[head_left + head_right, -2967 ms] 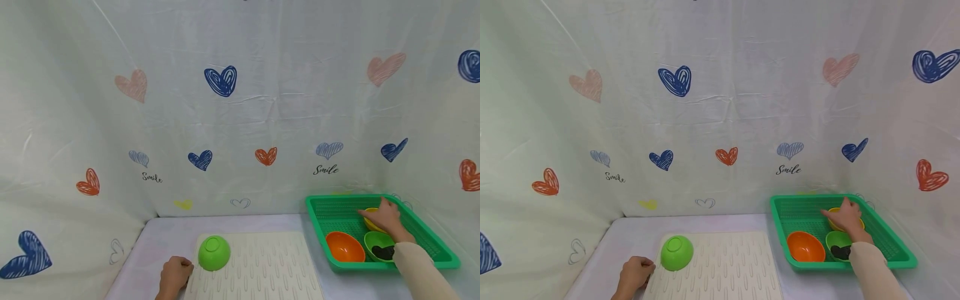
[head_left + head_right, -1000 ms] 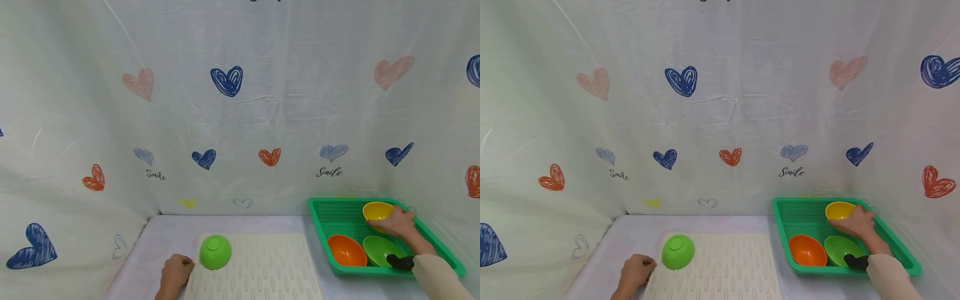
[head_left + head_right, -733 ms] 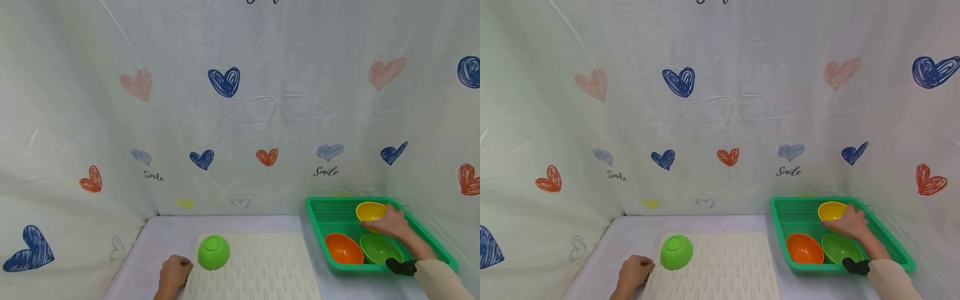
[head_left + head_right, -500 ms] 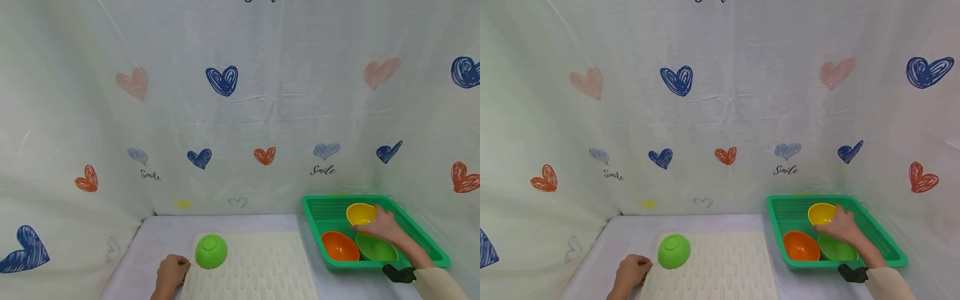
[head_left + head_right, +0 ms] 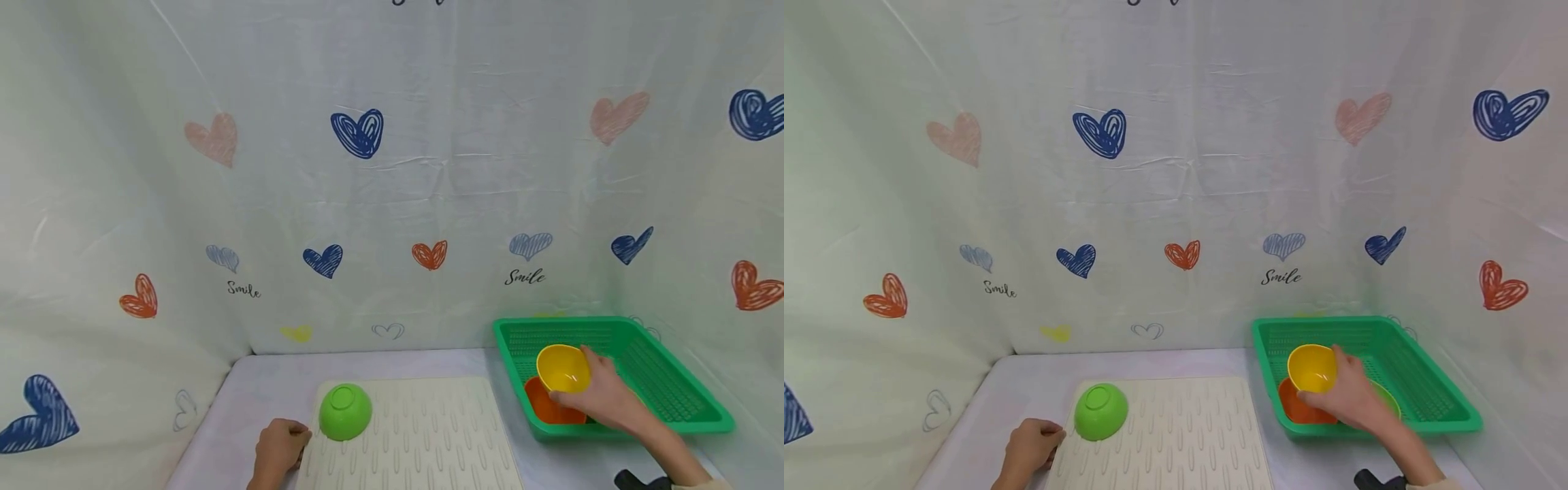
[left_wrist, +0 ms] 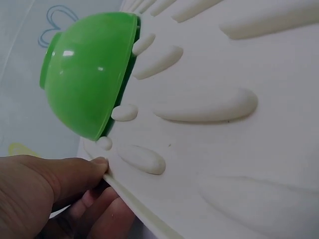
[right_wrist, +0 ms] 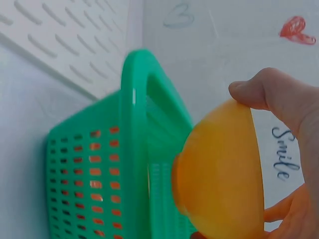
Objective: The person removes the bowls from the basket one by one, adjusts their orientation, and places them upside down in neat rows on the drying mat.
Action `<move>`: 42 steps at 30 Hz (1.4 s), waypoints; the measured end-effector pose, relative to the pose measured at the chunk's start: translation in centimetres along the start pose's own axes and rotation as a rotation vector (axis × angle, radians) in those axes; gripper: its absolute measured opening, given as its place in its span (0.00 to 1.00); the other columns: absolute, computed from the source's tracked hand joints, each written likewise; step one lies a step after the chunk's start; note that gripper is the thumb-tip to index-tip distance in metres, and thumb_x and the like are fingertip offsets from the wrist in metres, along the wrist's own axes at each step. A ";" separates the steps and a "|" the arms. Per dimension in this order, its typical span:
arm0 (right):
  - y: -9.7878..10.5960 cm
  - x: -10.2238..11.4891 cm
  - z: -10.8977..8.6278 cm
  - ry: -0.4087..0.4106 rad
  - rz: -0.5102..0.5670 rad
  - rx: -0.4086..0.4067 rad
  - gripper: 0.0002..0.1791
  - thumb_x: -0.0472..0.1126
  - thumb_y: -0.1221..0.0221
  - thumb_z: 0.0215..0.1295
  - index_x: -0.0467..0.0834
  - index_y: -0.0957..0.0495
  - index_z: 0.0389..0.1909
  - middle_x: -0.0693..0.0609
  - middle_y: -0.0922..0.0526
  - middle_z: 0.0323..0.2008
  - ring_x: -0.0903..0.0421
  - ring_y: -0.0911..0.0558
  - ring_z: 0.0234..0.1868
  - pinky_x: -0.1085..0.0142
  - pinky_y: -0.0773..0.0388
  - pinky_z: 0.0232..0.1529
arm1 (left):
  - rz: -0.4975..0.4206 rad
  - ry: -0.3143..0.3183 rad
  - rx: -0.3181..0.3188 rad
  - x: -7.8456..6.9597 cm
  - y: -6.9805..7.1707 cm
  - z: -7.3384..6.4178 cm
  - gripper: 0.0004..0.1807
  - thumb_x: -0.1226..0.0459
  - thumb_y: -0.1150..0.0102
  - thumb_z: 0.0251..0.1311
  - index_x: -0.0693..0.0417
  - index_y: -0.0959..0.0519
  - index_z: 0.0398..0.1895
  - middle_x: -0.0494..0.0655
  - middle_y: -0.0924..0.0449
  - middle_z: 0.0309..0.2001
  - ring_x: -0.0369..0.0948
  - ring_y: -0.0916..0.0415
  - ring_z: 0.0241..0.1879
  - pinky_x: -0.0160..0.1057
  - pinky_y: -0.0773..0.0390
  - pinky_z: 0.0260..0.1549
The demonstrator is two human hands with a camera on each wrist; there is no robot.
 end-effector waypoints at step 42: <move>-12.6 11.6 -7.0 0.043 0.189 0.021 0.68 0.63 0.24 0.31 0.38 0.45 0.73 0.39 0.39 0.66 0.44 0.29 0.58 0.51 0.24 0.49 | -0.043 0.062 -0.016 -0.3 -0.1 -0.8 0.09 0.63 0.35 0.56 0.61 0.16 0.24 0.44 0.23 0.14 0.37 0.27 0.13 0.36 0.27 0.16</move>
Point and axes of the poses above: each hand's wrist, its own z-axis towards the middle knuckle, its own y-axis out of the back of the hand, x = y × z, the point moved 2 cm from there along z, towards the middle knuckle
